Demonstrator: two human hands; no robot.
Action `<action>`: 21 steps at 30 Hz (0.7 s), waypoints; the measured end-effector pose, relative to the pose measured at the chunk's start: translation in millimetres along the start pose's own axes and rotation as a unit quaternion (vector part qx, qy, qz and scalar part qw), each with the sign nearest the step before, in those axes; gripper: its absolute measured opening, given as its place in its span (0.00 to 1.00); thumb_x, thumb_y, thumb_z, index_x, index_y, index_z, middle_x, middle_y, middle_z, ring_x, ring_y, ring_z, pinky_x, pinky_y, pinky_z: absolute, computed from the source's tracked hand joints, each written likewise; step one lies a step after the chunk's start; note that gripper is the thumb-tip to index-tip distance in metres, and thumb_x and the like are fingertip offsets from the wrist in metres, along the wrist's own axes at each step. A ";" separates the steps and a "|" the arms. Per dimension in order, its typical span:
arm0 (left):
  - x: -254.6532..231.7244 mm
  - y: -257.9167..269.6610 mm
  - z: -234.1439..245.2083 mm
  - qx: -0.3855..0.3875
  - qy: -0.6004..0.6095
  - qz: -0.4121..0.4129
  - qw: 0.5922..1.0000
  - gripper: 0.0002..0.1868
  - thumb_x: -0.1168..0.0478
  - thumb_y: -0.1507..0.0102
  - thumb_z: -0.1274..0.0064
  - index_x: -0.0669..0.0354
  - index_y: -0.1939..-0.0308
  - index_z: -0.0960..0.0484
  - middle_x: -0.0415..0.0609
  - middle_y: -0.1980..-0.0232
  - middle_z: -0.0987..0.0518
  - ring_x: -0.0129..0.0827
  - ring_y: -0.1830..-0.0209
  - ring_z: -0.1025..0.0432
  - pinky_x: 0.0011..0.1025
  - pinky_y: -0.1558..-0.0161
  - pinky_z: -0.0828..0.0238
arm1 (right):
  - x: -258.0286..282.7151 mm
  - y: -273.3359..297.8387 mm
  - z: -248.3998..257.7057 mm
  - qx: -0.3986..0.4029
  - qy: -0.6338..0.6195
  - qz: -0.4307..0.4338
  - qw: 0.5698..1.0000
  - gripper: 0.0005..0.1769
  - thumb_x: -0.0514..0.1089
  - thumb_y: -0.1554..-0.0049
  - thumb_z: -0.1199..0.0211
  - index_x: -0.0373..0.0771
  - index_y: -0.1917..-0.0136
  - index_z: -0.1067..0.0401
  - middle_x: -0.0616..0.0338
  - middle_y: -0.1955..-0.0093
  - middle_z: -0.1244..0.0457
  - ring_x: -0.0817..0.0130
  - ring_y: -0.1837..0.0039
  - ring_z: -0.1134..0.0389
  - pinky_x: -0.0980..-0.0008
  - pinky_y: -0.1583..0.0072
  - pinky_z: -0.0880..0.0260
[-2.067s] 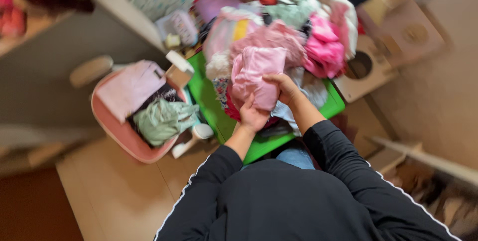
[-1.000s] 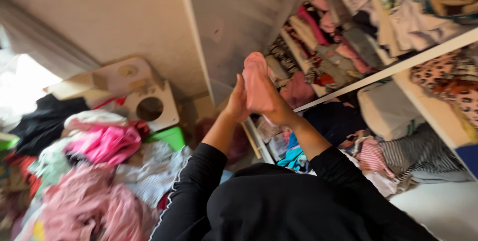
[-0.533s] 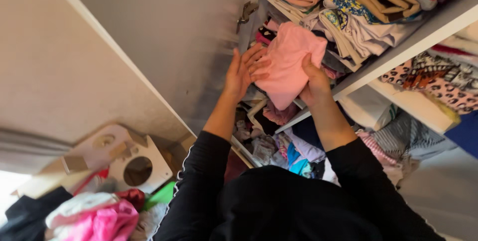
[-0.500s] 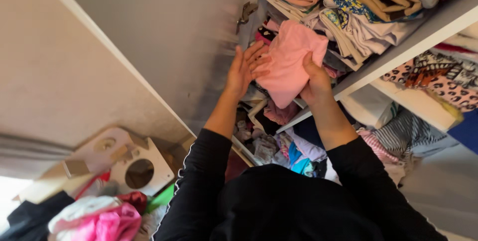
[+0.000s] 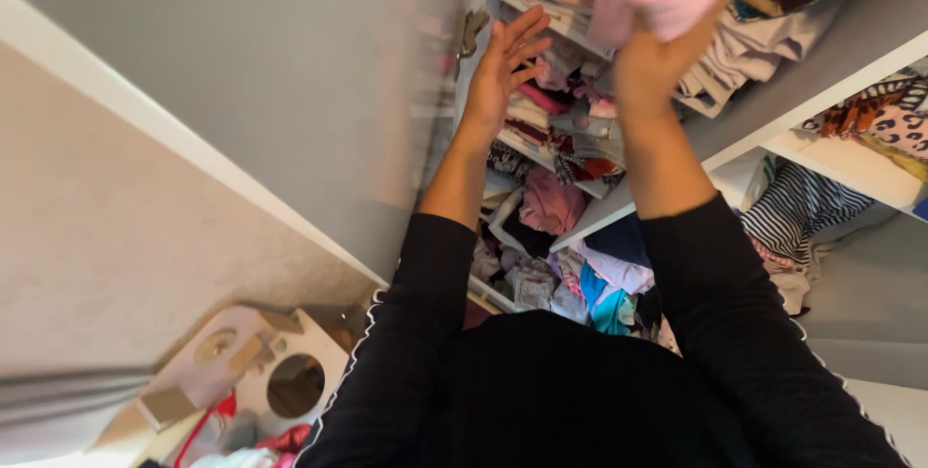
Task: The person sorts through a pile of clothes, picking up individual items and placing them into a wardrobe shelf.
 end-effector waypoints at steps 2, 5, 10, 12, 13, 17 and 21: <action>-3.2 -16.5 -2.9 0.012 0.021 0.002 1.000 0.43 0.27 0.29 0.76 0.50 0.22 0.35 0.50 0.22 0.32 0.44 0.23 0.36 0.50 0.27 0.40 | 11.0 -1.5 -17.3 0.034 0.178 0.128 0.975 0.37 0.36 0.28 0.40 0.47 0.15 0.55 0.50 0.16 0.58 0.56 0.17 0.59 0.58 0.20 0.62; -11.5 -36.7 -4.0 0.026 0.039 -0.010 0.999 0.43 0.28 0.28 0.76 0.50 0.21 0.37 0.49 0.21 0.33 0.44 0.22 0.38 0.49 0.27 0.43 | 19.5 -9.1 -37.7 0.069 0.352 0.250 0.900 0.43 0.36 0.29 0.41 0.59 0.12 0.60 0.57 0.10 0.69 0.61 0.11 0.73 0.61 0.16 0.73; -25.4 -88.7 -25.1 0.036 0.011 -0.027 0.999 0.43 0.28 0.30 0.77 0.50 0.21 0.39 0.48 0.21 0.34 0.42 0.25 0.37 0.45 0.30 0.44 | 46.2 -60.2 -55.7 0.006 0.471 0.404 0.784 0.45 0.31 0.35 0.35 0.58 0.15 0.52 0.57 0.12 0.66 0.59 0.10 0.67 0.58 0.16 0.69; -37.4 -102.0 -32.6 0.017 -0.019 -0.084 0.996 0.40 0.31 0.27 0.72 0.53 0.22 0.36 0.51 0.23 0.31 0.42 0.26 0.35 0.45 0.29 0.40 | 51.6 -64.7 -47.6 0.013 0.454 0.340 0.823 0.43 0.31 0.35 0.36 0.53 0.16 0.52 0.54 0.14 0.62 0.58 0.13 0.62 0.58 0.17 0.64; -42.4 -110.3 -36.6 0.020 -0.018 -0.090 0.996 0.40 0.31 0.27 0.72 0.53 0.22 0.36 0.51 0.23 0.31 0.42 0.26 0.35 0.45 0.29 0.40 | 51.7 -65.8 -40.5 0.022 0.430 0.272 0.861 0.41 0.31 0.36 0.37 0.48 0.17 0.51 0.52 0.17 0.57 0.57 0.15 0.56 0.59 0.19 0.58; -83.1 -136.7 -41.4 0.011 -0.050 -0.182 0.982 0.32 0.40 0.24 0.64 0.58 0.26 0.30 0.55 0.27 0.27 0.40 0.25 0.34 0.39 0.25 0.41 | 44.0 -52.3 -25.9 0.082 0.306 -0.017 0.948 0.35 0.29 0.38 0.42 0.28 0.20 0.47 0.46 0.27 0.37 0.57 0.27 0.33 0.64 0.26 0.35; -89.5 -151.6 -40.4 0.010 -0.069 -0.125 0.990 0.27 0.46 0.25 0.58 0.63 0.33 0.24 0.55 0.34 0.20 0.39 0.30 0.28 0.33 0.28 0.36 | 17.9 -36.8 -20.3 0.138 0.271 -0.294 0.906 0.25 0.38 0.42 0.33 0.30 0.32 0.29 0.50 0.42 0.29 0.63 0.43 0.29 0.66 0.39 0.29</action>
Point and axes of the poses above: each hand's wrist, its own y-axis away from the middle knuckle, its own z-axis out of the back of the hand, x = y × z, the point moved 10 cm from there along -y, towards the middle knuckle
